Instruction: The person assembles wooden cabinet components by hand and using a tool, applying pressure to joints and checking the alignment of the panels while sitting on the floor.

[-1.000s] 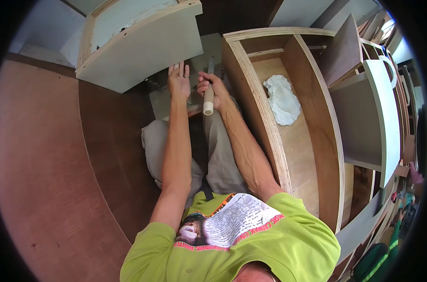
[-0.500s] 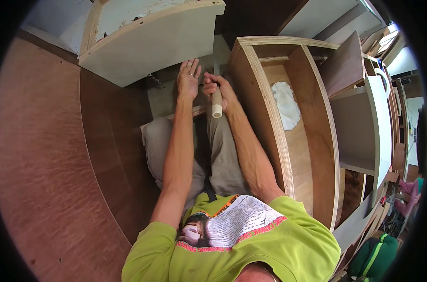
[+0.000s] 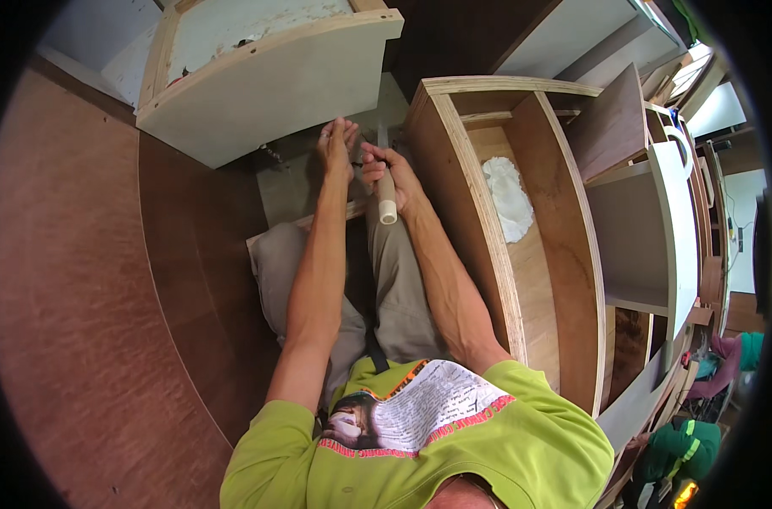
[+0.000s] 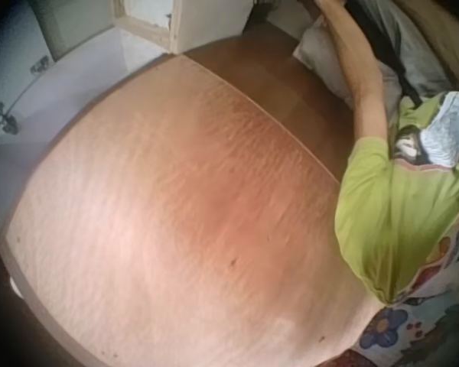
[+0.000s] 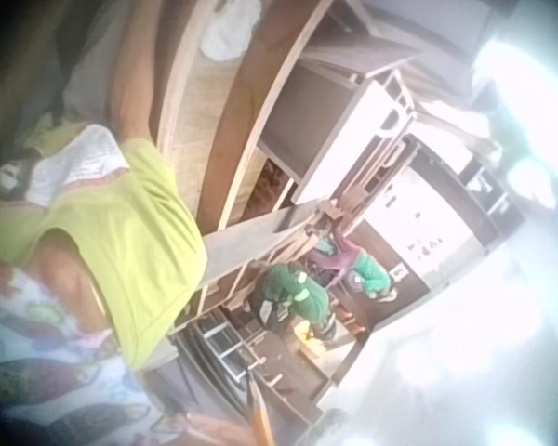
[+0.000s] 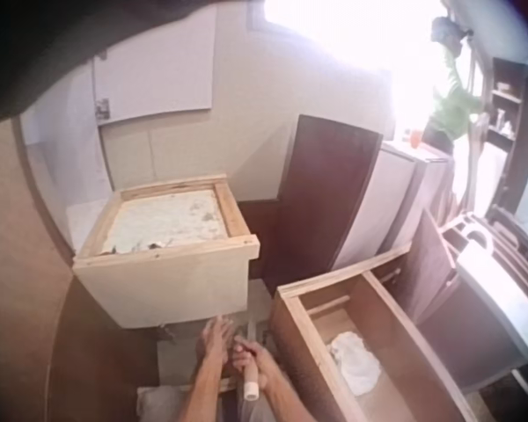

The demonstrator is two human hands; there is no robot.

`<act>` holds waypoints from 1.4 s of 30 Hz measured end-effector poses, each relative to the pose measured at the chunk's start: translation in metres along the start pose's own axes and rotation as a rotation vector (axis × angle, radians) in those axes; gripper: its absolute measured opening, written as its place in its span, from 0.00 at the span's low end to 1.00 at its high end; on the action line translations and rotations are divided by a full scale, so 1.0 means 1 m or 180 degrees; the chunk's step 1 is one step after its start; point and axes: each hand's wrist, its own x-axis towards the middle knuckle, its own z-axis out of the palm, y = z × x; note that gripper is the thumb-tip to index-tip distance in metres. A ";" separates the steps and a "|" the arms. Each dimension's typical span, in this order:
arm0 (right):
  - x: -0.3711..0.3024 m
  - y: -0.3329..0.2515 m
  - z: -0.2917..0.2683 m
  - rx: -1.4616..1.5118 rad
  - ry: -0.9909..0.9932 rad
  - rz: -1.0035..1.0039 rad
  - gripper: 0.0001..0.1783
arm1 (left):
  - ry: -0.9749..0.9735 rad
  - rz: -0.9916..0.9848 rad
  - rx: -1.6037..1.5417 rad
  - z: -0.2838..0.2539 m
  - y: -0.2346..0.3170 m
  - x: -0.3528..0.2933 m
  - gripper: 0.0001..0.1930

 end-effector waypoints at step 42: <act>0.005 -0.005 -0.007 0.0179 0.0253 0.0444 0.07 | -0.0454 0.0268 0.0115 -0.015 0.055 -0.052 0.19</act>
